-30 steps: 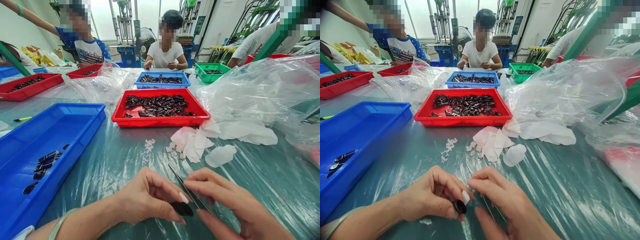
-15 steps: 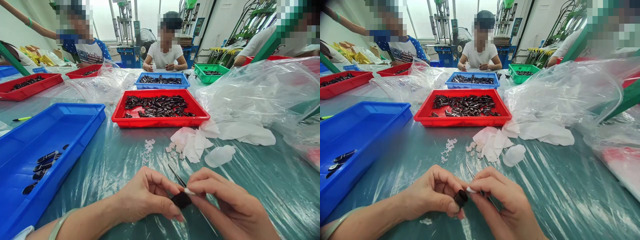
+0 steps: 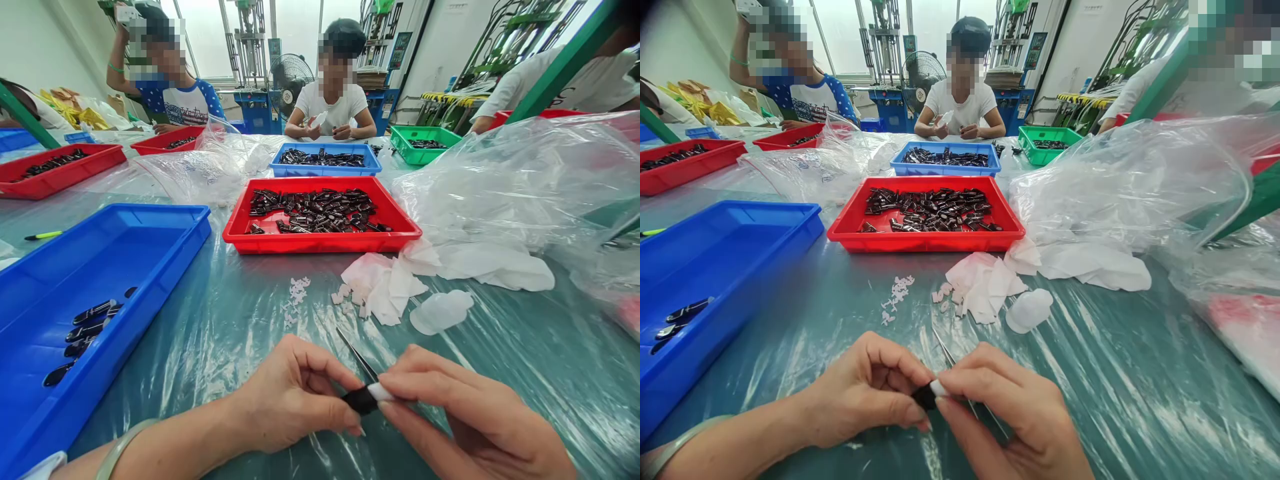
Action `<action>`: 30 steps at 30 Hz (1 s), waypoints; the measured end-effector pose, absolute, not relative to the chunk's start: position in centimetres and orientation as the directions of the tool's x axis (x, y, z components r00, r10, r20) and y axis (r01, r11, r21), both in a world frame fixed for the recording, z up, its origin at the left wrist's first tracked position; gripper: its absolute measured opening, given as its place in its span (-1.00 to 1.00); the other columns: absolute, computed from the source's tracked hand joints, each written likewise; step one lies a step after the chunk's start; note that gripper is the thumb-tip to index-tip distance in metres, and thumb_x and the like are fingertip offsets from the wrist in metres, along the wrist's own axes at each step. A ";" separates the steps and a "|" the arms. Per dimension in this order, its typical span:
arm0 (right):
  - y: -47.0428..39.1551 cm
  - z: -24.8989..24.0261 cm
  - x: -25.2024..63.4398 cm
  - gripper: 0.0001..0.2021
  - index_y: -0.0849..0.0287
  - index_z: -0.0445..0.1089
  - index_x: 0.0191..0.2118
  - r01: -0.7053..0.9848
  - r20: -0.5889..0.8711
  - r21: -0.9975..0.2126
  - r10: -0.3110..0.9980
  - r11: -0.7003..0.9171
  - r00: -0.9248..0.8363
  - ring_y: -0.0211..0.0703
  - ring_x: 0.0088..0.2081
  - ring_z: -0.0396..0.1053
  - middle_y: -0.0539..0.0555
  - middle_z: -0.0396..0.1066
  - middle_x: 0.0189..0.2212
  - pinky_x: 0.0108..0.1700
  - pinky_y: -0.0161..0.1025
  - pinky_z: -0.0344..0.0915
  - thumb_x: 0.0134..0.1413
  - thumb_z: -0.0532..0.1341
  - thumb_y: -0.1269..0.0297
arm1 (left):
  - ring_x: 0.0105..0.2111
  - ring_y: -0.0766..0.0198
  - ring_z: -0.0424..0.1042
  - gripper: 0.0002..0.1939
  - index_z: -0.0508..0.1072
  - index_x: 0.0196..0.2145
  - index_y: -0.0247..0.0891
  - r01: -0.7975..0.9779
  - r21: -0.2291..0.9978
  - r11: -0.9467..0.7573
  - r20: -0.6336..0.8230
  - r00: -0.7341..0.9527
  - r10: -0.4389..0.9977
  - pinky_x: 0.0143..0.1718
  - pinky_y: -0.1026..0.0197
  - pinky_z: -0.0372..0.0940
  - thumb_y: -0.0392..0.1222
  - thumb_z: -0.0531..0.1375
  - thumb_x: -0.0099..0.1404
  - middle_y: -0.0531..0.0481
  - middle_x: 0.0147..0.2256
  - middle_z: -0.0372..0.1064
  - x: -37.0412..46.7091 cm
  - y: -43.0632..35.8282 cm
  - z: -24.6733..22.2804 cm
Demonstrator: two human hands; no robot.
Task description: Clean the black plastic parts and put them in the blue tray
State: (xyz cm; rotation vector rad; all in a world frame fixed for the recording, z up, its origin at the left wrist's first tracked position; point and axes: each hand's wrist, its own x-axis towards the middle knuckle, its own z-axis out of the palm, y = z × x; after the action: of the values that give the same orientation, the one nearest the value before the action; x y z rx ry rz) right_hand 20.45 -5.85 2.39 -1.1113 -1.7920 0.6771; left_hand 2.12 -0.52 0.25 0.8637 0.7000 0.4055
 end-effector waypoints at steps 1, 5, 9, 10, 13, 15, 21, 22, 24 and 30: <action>-5.8 2.4 20.5 -0.65 -0.01 0.36 -0.19 0.413 0.402 -0.783 0.885 0.465 -0.235 -0.31 -0.41 0.37 -0.03 0.39 -0.39 -0.38 -0.41 0.33 -0.05 0.22 0.60 | -0.49 0.34 0.44 -0.75 0.53 -0.36 -0.37 -0.055 0.800 0.598 -0.391 0.708 0.588 -0.39 0.35 0.30 -0.35 0.34 -0.09 -0.03 -0.52 0.46 2.1 -0.5 0.2; -5.9 2.2 20.5 -0.60 -0.02 0.34 -0.12 0.443 0.401 -0.753 0.873 0.487 -0.278 -0.30 -0.41 0.37 -0.01 0.38 -0.37 -0.39 -0.40 0.34 -0.04 0.19 0.61 | -0.49 0.31 0.46 -0.76 0.52 -0.38 -0.37 -0.078 0.783 0.618 -0.401 0.696 0.596 -0.42 0.35 0.30 -0.34 0.35 -0.10 -0.03 -0.55 0.46 2.1 -0.6 0.2; -6.0 1.8 20.3 -0.68 0.02 0.32 -0.18 0.438 0.413 -0.780 0.893 0.447 -0.177 -0.26 -0.37 0.37 -0.02 0.36 -0.39 -0.35 -0.38 0.36 -0.05 0.21 0.56 | -0.52 0.33 0.45 -0.80 0.51 -0.41 -0.37 -0.092 0.787 0.610 -0.390 0.691 0.608 -0.44 0.38 0.29 -0.35 0.34 -0.08 -0.01 -0.57 0.45 2.2 -0.6 0.5; -6.0 1.8 20.3 -0.72 0.03 0.31 -0.22 0.428 0.397 -0.788 0.896 0.443 -0.196 -0.26 -0.37 0.37 -0.01 0.36 -0.39 -0.36 -0.37 0.36 -0.04 0.20 0.55 | -0.52 0.34 0.45 -0.81 0.51 -0.41 -0.37 -0.101 0.787 0.608 -0.384 0.691 0.612 -0.45 0.38 0.29 -0.35 0.34 -0.08 0.00 -0.58 0.45 2.2 -0.6 0.5; -6.0 1.9 20.2 -0.78 0.06 0.30 -0.26 0.406 0.358 -0.805 0.900 0.432 -0.248 -0.24 -0.38 0.37 0.02 0.34 -0.37 -0.39 -0.35 0.37 -0.01 0.18 0.53 | -0.53 0.35 0.44 -0.82 0.50 -0.42 -0.38 -0.118 0.789 0.603 -0.374 0.686 0.624 -0.45 0.39 0.30 -0.34 0.33 -0.07 0.00 -0.58 0.45 2.2 -0.6 0.6; -6.0 2.0 20.1 -0.80 0.07 0.29 -0.26 0.400 0.333 -0.821 0.910 0.408 -0.246 -0.24 -0.40 0.36 0.03 0.34 -0.36 -0.42 -0.35 0.36 0.00 0.17 0.51 | -0.54 0.37 0.43 -0.82 0.49 -0.41 -0.38 -0.118 0.794 0.596 -0.370 0.684 0.629 -0.46 0.39 0.29 -0.36 0.33 -0.07 0.00 -0.57 0.45 2.3 -0.7 0.5; -5.5 2.5 19.6 -0.90 0.12 0.27 -0.39 0.452 0.200 -0.840 0.945 0.301 -0.258 -0.24 -0.39 0.36 0.03 0.33 -0.35 -0.41 -0.35 0.36 0.00 0.14 0.48 | -0.58 0.44 0.39 -0.83 0.46 -0.46 -0.36 -0.079 0.819 0.569 -0.375 0.677 0.633 -0.52 0.46 0.23 -0.44 0.30 -0.09 0.09 -0.60 0.42 2.5 -1.1 0.1; -5.4 2.4 19.6 -0.91 0.12 0.27 -0.39 0.457 0.195 -0.836 0.943 0.304 -0.271 -0.24 -0.39 0.36 0.04 0.34 -0.35 -0.42 -0.35 0.36 -0.01 0.14 0.47 | -0.59 0.45 0.38 -0.84 0.46 -0.47 -0.36 -0.067 0.824 0.563 -0.378 0.674 0.635 -0.54 0.47 0.22 -0.45 0.29 -0.09 0.10 -0.62 0.41 2.5 -1.1 0.1; -5.2 2.3 19.8 -0.91 0.12 0.29 -0.38 0.457 0.205 -0.824 0.928 0.335 -0.310 -0.24 -0.40 0.36 0.04 0.34 -0.36 -0.45 -0.36 0.36 -0.02 0.15 0.46 | -0.61 0.47 0.36 -0.86 0.45 -0.48 -0.37 -0.040 0.831 0.555 -0.389 0.672 0.631 -0.55 0.48 0.20 -0.45 0.28 -0.08 0.11 -0.64 0.39 2.5 -1.1 0.2; -5.5 2.2 21.1 -0.74 0.01 0.33 -0.19 0.557 0.460 -0.710 0.883 0.431 -0.096 -0.16 -0.24 0.34 0.05 0.31 -0.24 -0.23 -0.26 0.33 -0.03 0.20 0.47 | -0.53 0.35 0.44 -0.81 0.43 -0.46 -0.41 -0.066 0.794 0.604 -0.420 0.659 0.624 -0.50 0.40 0.30 -0.34 0.33 -0.09 -0.02 -0.54 0.43 2.4 -0.6 0.8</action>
State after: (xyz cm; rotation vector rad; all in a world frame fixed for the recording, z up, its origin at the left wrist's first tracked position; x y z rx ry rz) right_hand 21.07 -5.54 2.17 -1.2414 -1.7765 0.4503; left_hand 2.45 -0.64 0.80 0.8351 0.7567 0.4468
